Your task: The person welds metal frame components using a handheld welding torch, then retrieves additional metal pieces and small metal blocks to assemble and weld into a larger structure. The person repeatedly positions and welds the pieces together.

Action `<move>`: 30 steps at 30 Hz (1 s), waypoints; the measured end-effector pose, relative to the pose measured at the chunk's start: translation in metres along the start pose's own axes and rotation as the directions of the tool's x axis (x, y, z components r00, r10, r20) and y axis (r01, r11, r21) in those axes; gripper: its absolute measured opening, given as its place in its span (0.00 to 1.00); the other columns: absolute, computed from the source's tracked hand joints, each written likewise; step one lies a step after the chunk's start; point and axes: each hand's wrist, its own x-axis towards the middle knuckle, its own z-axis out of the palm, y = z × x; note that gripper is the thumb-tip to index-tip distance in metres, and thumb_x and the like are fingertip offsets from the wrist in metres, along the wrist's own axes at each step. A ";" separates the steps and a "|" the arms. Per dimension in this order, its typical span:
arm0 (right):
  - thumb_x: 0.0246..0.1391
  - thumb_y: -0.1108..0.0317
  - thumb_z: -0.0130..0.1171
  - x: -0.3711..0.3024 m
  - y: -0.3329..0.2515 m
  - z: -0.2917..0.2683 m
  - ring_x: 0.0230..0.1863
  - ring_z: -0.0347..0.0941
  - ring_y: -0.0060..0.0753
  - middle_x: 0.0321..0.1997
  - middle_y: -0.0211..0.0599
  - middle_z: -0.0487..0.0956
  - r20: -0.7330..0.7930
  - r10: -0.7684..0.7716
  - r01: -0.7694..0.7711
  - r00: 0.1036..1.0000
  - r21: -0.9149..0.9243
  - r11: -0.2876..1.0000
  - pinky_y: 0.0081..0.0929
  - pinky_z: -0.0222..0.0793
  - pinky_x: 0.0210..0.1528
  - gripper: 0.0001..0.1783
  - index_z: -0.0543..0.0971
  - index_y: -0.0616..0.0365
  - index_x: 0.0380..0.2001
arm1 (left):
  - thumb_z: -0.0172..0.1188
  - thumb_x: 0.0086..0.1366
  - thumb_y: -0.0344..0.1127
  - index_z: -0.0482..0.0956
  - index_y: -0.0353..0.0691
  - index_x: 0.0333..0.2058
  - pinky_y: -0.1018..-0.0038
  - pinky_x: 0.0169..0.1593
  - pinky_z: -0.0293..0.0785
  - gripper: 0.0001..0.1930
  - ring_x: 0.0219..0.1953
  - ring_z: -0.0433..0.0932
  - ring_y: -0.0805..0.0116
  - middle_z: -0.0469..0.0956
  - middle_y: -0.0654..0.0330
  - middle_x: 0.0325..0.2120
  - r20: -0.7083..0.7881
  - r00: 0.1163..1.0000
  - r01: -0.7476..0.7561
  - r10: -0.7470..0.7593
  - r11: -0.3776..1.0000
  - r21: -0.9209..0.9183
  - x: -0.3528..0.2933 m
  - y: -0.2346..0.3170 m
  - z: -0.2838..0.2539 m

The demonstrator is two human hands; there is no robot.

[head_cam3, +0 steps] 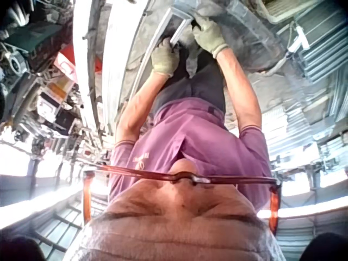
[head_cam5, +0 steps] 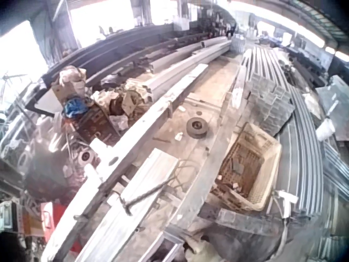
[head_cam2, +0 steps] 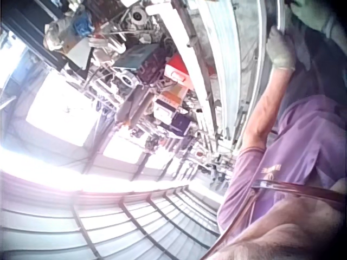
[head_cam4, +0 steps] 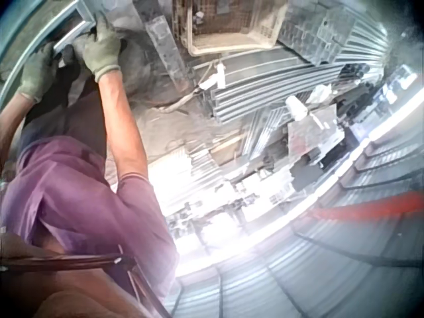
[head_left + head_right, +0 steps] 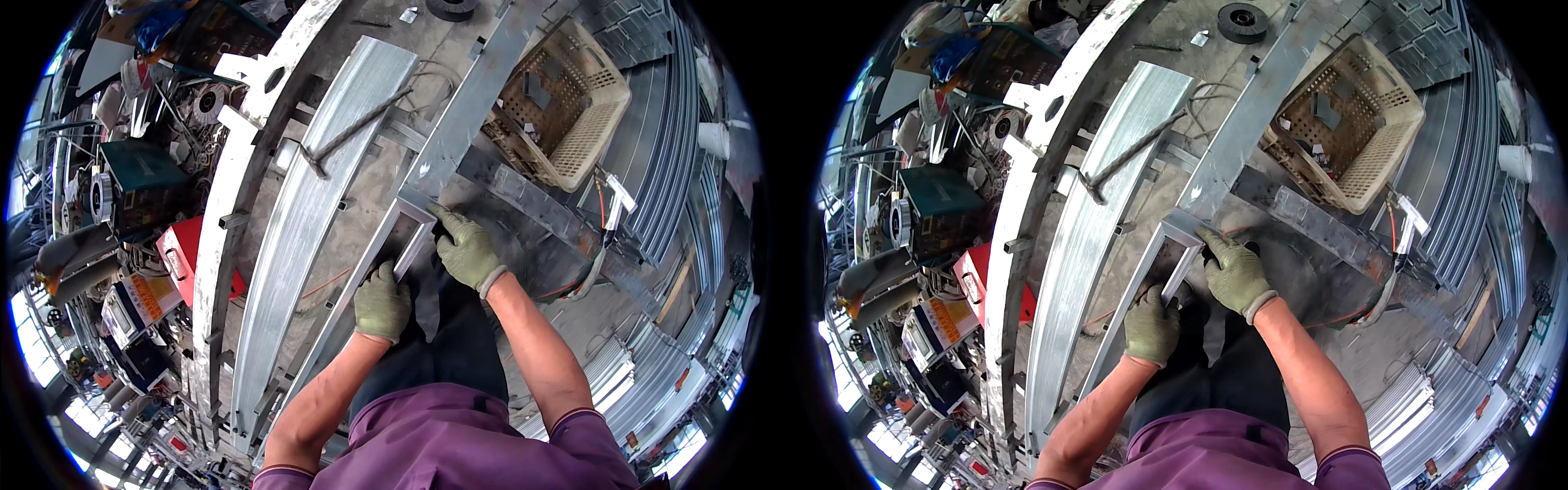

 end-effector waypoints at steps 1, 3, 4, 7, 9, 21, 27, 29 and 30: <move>0.61 0.73 0.57 0.000 -0.001 -0.001 0.59 0.80 0.60 0.59 0.56 0.83 0.015 0.020 -0.020 1.000 -0.001 1.000 0.48 0.75 0.64 0.31 0.76 0.53 0.69 | 0.65 0.66 0.39 0.75 0.36 0.58 0.49 0.48 0.82 0.25 0.43 0.86 0.42 0.84 0.43 0.44 0.001 1.000 -0.002 0.002 1.000 0.000 0.001 0.001 0.000; 0.61 0.72 0.58 -0.002 -0.005 -0.003 0.58 0.80 0.60 0.57 0.56 0.84 0.017 0.035 -0.034 0.999 -0.059 0.998 0.48 0.75 0.63 0.31 0.76 0.54 0.69 | 0.65 0.66 0.40 0.75 0.37 0.59 0.50 0.48 0.82 0.25 0.43 0.86 0.43 0.84 0.43 0.46 0.010 1.000 0.008 -0.008 1.000 0.005 0.001 0.003 -0.001; 0.61 0.72 0.58 -0.004 -0.006 -0.004 0.57 0.80 0.60 0.56 0.55 0.84 0.016 0.043 -0.042 0.999 -0.089 0.995 0.48 0.75 0.63 0.32 0.75 0.54 0.70 | 0.65 0.66 0.40 0.75 0.37 0.59 0.50 0.49 0.82 0.25 0.44 0.86 0.44 0.84 0.44 0.46 0.023 1.000 0.019 -0.019 1.000 0.008 0.001 0.003 0.002; 0.61 0.72 0.59 -0.011 -0.002 -0.001 0.54 0.82 0.57 0.52 0.53 0.85 -0.089 -0.005 0.002 0.996 -0.034 0.999 0.46 0.76 0.61 0.33 0.73 0.54 0.71 | 0.64 0.66 0.40 0.74 0.38 0.60 0.51 0.50 0.82 0.25 0.44 0.86 0.44 0.84 0.44 0.45 0.040 0.999 0.035 -0.036 0.999 0.018 0.003 0.005 0.000; 0.62 0.73 0.60 -0.013 -0.017 -0.008 0.52 0.83 0.50 0.51 0.49 0.85 -0.152 0.042 -0.035 0.987 0.045 0.998 0.42 0.77 0.60 0.29 0.78 0.57 0.67 | 0.64 0.67 0.40 0.75 0.39 0.60 0.51 0.49 0.82 0.25 0.43 0.86 0.44 0.84 0.45 0.44 0.030 0.998 0.050 -0.051 0.999 0.011 0.002 0.006 -0.002; 0.65 0.67 0.63 0.022 -0.046 0.025 0.64 0.75 0.58 0.60 0.53 0.82 -0.221 -0.176 0.148 0.959 -0.138 0.979 0.48 0.70 0.69 0.25 0.80 0.61 0.63 | 0.64 0.69 0.42 0.75 0.37 0.61 0.50 0.51 0.80 0.26 0.46 0.85 0.41 0.84 0.42 0.45 -0.059 0.998 -0.009 -0.003 0.980 -0.201 -0.002 0.007 -0.011; 0.65 0.68 0.63 0.022 -0.033 0.031 0.61 0.78 0.59 0.59 0.54 0.83 -0.252 -0.206 0.189 0.945 -0.091 0.978 0.47 0.72 0.67 0.25 0.80 0.62 0.64 | 0.69 0.64 0.39 0.72 0.37 0.65 0.52 0.61 0.76 0.32 0.57 0.80 0.40 0.80 0.44 0.55 -0.443 0.868 -0.360 0.223 0.898 -0.253 -0.017 0.001 -0.045; 0.64 0.68 0.63 0.021 -0.034 0.028 0.60 0.78 0.59 0.59 0.55 0.83 -0.230 -0.181 0.169 0.956 -0.070 0.983 0.47 0.72 0.66 0.25 0.80 0.63 0.63 | 0.70 0.64 0.39 0.70 0.37 0.67 0.51 0.63 0.75 0.34 0.60 0.78 0.41 0.78 0.46 0.58 -0.452 0.868 -0.320 0.205 0.928 -0.192 -0.009 0.002 -0.059; 0.64 0.69 0.63 0.024 -0.037 0.027 0.60 0.78 0.59 0.59 0.55 0.83 -0.221 -0.175 0.166 0.960 -0.058 0.984 0.47 0.73 0.66 0.24 0.81 0.63 0.63 | 0.70 0.63 0.39 0.69 0.38 0.68 0.51 0.63 0.74 0.36 0.60 0.78 0.41 0.78 0.46 0.59 -0.423 0.892 -0.246 0.159 0.956 -0.160 0.006 0.002 -0.066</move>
